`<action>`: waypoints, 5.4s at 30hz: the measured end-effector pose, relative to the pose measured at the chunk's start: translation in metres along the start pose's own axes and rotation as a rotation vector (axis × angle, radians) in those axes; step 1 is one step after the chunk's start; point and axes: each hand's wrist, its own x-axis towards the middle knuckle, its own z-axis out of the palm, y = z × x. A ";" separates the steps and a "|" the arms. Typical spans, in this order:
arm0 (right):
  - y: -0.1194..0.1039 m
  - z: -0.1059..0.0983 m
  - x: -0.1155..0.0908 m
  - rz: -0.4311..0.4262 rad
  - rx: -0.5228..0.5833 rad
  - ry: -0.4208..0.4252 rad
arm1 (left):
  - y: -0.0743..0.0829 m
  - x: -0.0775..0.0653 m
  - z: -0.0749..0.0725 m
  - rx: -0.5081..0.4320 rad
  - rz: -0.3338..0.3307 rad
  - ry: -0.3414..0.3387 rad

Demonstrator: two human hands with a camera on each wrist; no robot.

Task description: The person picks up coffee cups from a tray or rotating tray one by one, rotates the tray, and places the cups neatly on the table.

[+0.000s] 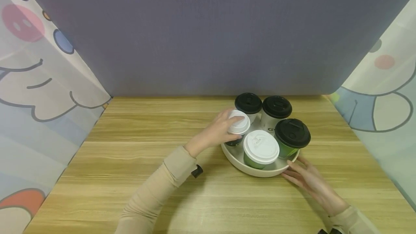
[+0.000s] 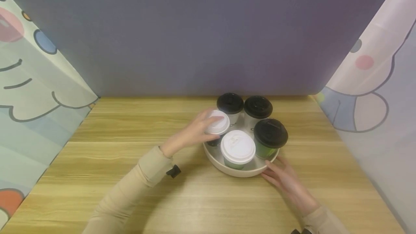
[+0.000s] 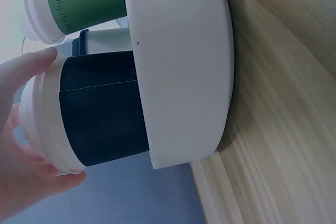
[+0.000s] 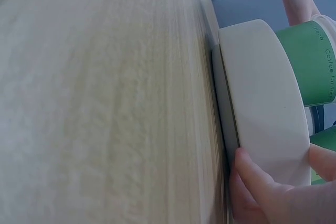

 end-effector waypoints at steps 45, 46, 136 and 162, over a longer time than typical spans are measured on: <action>-0.002 0.001 -0.001 0.034 -0.023 0.018 | -0.036 -0.017 -0.072 -0.136 -0.096 0.409; -0.002 0.001 -0.001 0.034 -0.023 0.018 | -0.040 -0.018 -0.073 -0.132 -0.108 0.414; 0.003 -0.001 0.001 -0.010 0.002 -0.009 | -0.133 -0.047 -0.039 -0.125 -0.434 0.426; 0.000 -0.014 0.004 -0.090 -0.113 -0.046 | -0.079 -0.051 -0.017 0.032 0.036 0.485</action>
